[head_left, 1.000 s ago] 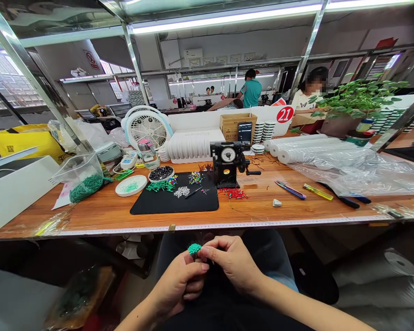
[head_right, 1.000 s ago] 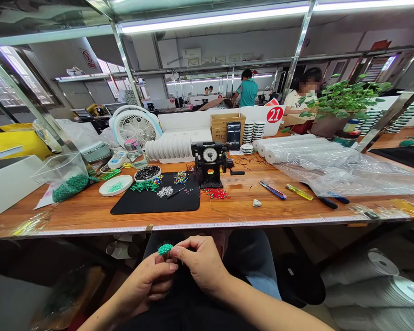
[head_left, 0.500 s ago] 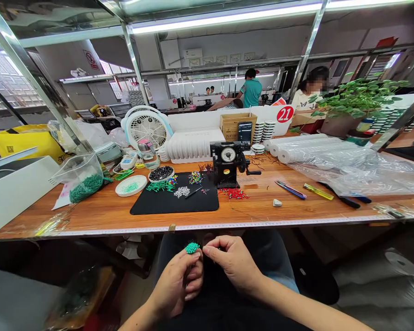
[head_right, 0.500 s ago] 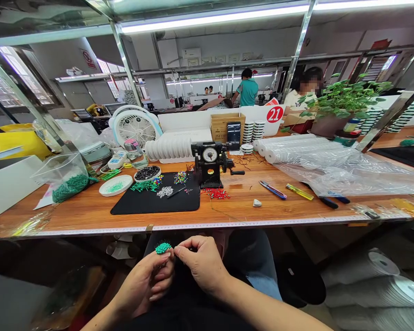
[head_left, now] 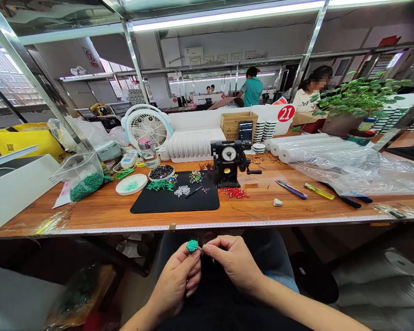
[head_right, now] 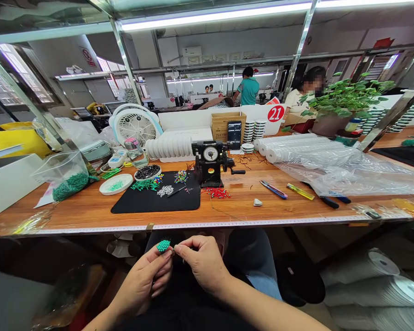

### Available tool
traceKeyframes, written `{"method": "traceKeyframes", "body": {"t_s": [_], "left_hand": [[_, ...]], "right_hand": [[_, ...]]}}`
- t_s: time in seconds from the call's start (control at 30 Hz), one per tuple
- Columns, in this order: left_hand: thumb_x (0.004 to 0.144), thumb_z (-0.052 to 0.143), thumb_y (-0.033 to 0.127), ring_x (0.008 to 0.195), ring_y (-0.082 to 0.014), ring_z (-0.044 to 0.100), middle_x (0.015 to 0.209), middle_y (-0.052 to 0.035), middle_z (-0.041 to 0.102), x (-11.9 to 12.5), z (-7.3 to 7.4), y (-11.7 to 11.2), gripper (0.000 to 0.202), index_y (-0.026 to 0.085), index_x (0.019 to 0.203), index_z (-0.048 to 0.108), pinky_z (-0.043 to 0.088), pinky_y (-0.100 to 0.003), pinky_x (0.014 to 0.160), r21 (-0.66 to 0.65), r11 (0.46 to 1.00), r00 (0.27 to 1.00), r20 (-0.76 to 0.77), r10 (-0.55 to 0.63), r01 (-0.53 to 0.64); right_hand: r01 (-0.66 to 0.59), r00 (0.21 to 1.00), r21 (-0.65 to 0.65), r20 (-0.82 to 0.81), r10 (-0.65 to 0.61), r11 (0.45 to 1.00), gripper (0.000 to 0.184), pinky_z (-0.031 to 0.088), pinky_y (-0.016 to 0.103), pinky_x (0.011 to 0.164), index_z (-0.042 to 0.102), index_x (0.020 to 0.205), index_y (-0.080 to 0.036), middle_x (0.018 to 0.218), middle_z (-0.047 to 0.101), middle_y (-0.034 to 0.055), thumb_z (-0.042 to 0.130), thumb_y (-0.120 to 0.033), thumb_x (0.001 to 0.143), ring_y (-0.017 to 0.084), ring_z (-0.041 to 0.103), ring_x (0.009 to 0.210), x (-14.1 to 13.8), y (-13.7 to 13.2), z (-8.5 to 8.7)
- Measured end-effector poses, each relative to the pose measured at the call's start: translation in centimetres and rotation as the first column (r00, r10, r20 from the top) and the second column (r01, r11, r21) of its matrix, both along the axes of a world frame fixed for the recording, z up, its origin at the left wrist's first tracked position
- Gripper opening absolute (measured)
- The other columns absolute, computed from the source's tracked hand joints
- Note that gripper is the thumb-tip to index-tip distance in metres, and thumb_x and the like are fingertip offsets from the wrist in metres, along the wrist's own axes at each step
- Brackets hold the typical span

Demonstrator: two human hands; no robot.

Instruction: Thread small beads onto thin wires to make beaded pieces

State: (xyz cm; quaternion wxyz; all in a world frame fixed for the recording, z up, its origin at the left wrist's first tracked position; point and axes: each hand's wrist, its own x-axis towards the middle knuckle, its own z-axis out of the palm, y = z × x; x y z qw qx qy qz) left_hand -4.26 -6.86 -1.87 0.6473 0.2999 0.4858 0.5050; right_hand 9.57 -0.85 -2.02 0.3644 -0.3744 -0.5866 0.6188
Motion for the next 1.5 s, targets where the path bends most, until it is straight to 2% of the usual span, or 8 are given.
{"method": "traceKeyframes", "body": {"t_s": [0.23, 0.6, 0.77, 0.93, 1.17, 1.3, 1.4, 1.5], "left_hand": [[0.083, 0.057, 0.028, 0.038, -0.001, 0.015, 0.054, 0.0083, 0.028, -0.6, -0.1, -0.1, 0.027, 0.016, 0.068, 0.038, 0.012, -0.013, 0.033, -0.015, 1.0, 0.959, 0.282, 0.006, -0.002], [0.083, 0.057, 0.023, 0.037, -0.0003, 0.016, 0.053, 0.0088, 0.025, -0.9, -0.7, -0.2, 0.021, 0.015, 0.071, 0.042, 0.013, -0.012, 0.033, -0.066, 0.997, 0.895, 0.443, 0.057, -0.031], [0.081, 0.06, 0.028, 0.037, -0.001, 0.016, 0.053, 0.0089, 0.027, -0.5, -0.5, -0.2, 0.024, 0.016, 0.071, 0.042, 0.013, -0.013, 0.033, -0.034, 0.999, 0.947, 0.32, 0.022, -0.012], [0.08, 0.059, 0.041, 0.035, -0.0025, 0.02, 0.05, 0.0097, 0.03, -0.2, -0.6, -0.2, 0.028, 0.019, 0.076, 0.042, 0.016, -0.013, 0.031, 0.005, 1.0, 1.0, 0.013, -0.012, 0.012], [0.082, 0.056, 0.04, 0.038, -0.0069, 0.04, 0.05, 0.0076, 0.041, -0.1, -0.7, -0.4, 0.028, 0.02, 0.074, 0.037, 0.033, -0.019, 0.038, 0.125, 0.989, 0.99, -0.121, -0.069, 0.085], [0.083, 0.053, 0.039, 0.039, -0.0086, 0.041, 0.052, 0.0071, 0.042, -2.1, 0.9, 0.2, 0.025, 0.02, 0.074, 0.039, 0.035, -0.021, 0.041, 0.223, 0.975, 0.979, -0.2, 0.029, 0.016], [0.082, 0.05, 0.039, 0.049, -0.0134, 0.052, 0.056, 0.0044, 0.05, -6.8, 3.0, 2.1, 0.021, 0.02, 0.076, 0.042, 0.043, -0.026, 0.054, 0.353, 0.923, 0.848, -0.433, 0.306, -0.153], [0.071, 0.058, 0.037, 0.079, -0.0224, 0.06, 0.077, -0.0047, 0.065, -13.6, 5.0, 4.9, 0.02, 0.018, 0.077, 0.056, 0.044, -0.032, 0.073, 0.402, 0.87, 0.36, -0.796, 0.486, -0.285]], "right_hand": [[-0.269, 0.946, -0.308, -0.261, 0.191, 0.912, 0.03, 0.012, 0.022, 0.04, 0.062, 0.064, -0.012, 0.041, 0.035, -0.0082, 0.072, -0.04, 0.067, 0.003, 0.022, 0.037, 0.4, -0.5, -0.3], [-0.224, 0.961, -0.354, -0.236, 0.145, 0.908, 0.031, 0.011, 0.021, 0.038, 0.064, 0.066, -0.01, 0.039, 0.039, -0.0075, 0.073, -0.04, 0.066, 0.002, 0.024, 0.035, 0.2, -0.6, 0.0], [-0.179, 0.974, -0.294, -0.189, 0.126, 0.939, 0.029, 0.015, 0.021, 0.038, 0.067, 0.068, -0.011, 0.04, 0.039, -0.0071, 0.07, -0.04, 0.068, 0.003, 0.024, 0.036, 0.1, -0.4, -0.2], [-0.11, 0.994, -0.001, -0.024, 0.11, 0.994, 0.017, 0.038, 0.023, 0.058, 0.074, 0.072, -0.016, 0.065, 0.066, 0.0026, 0.066, -0.031, 0.073, 0.012, 0.052, 0.06, 0.1, 0.0, 0.0], [-0.185, 0.969, 0.084, 0.184, 0.167, 0.979, 0.02, 0.039, 0.026, 0.061, 0.069, 0.064, -0.014, 0.066, 0.066, 0.0046, 0.06, -0.028, 0.075, 0.016, 0.055, 0.064, 0.5, -0.3, 0.3], [-0.225, 0.955, 0.138, 0.225, 0.191, 0.965, 0.021, 0.034, 0.025, 0.056, 0.061, 0.058, -0.015, 0.058, 0.058, 0.0019, 0.06, -0.03, 0.073, 0.014, 0.047, 0.058, 0.9, -0.3, 0.6], [-0.197, 0.969, 0.142, 0.179, 0.171, 0.97, 0.024, 0.031, 0.025, 0.055, 0.054, 0.056, -0.016, 0.056, 0.05, 0.0, 0.059, -0.032, 0.072, 0.013, 0.041, 0.058, 1.2, 0.0, 0.8], [-0.208, 0.968, 0.064, 0.157, 0.196, 0.976, 0.025, 0.028, 0.026, 0.054, 0.052, 0.056, -0.016, 0.055, 0.045, -0.0008, 0.059, -0.035, 0.071, 0.012, 0.037, 0.057, 1.3, 0.1, 0.6]]}}
